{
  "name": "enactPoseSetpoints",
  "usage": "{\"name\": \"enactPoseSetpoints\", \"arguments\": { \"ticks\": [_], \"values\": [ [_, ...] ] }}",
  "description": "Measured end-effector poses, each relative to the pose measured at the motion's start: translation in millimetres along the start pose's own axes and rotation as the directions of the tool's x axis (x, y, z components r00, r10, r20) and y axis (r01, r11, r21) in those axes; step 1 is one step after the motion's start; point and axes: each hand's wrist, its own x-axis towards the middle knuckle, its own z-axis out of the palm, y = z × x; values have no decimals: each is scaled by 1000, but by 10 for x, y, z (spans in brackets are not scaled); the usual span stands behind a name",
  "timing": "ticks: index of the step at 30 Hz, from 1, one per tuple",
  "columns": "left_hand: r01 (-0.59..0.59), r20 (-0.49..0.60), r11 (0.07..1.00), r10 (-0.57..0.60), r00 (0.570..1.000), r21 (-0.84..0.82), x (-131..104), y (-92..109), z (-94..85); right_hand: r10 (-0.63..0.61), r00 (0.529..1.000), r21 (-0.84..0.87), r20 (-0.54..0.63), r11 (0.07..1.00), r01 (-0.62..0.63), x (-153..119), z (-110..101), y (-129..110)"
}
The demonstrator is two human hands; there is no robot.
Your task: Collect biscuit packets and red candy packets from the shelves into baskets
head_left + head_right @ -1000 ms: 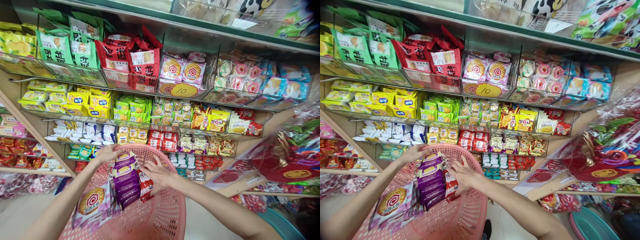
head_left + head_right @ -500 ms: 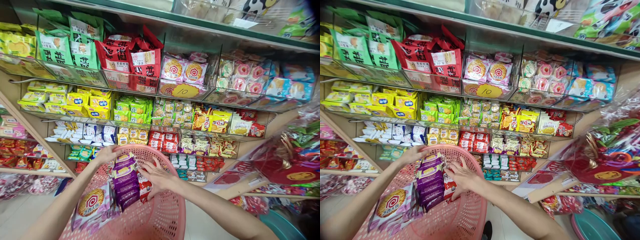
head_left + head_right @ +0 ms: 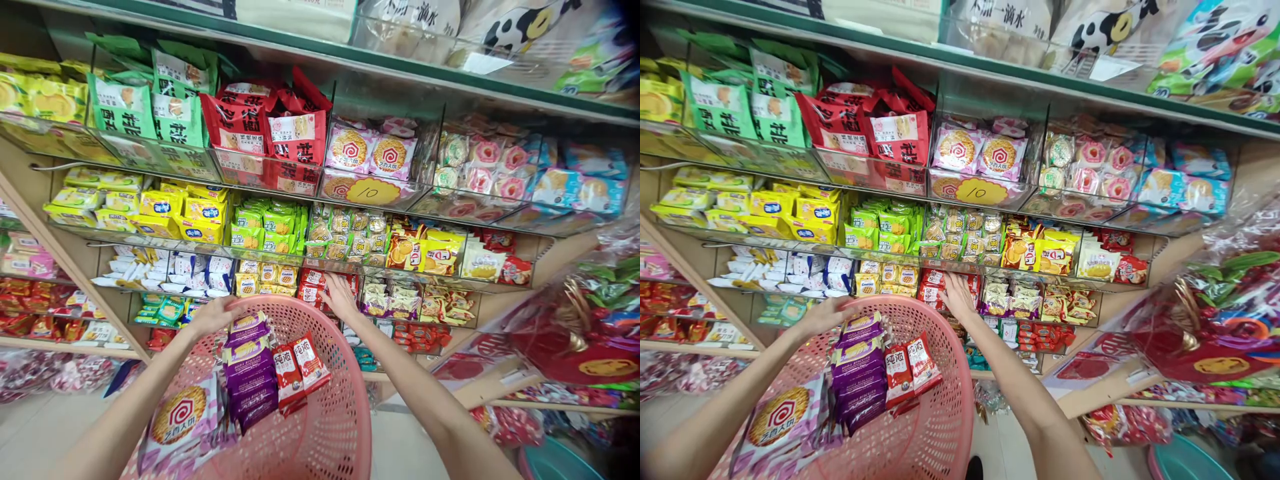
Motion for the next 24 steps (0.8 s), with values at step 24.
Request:
{"name": "enactPoseSetpoints", "arguments": {
  "ticks": [24],
  "values": [
    [16, -45, 1000, -15, 999, 16, 8, -209, 36, -10, 996, -79, 90, 997, 17, 285, 213, 74]
  ]
}}
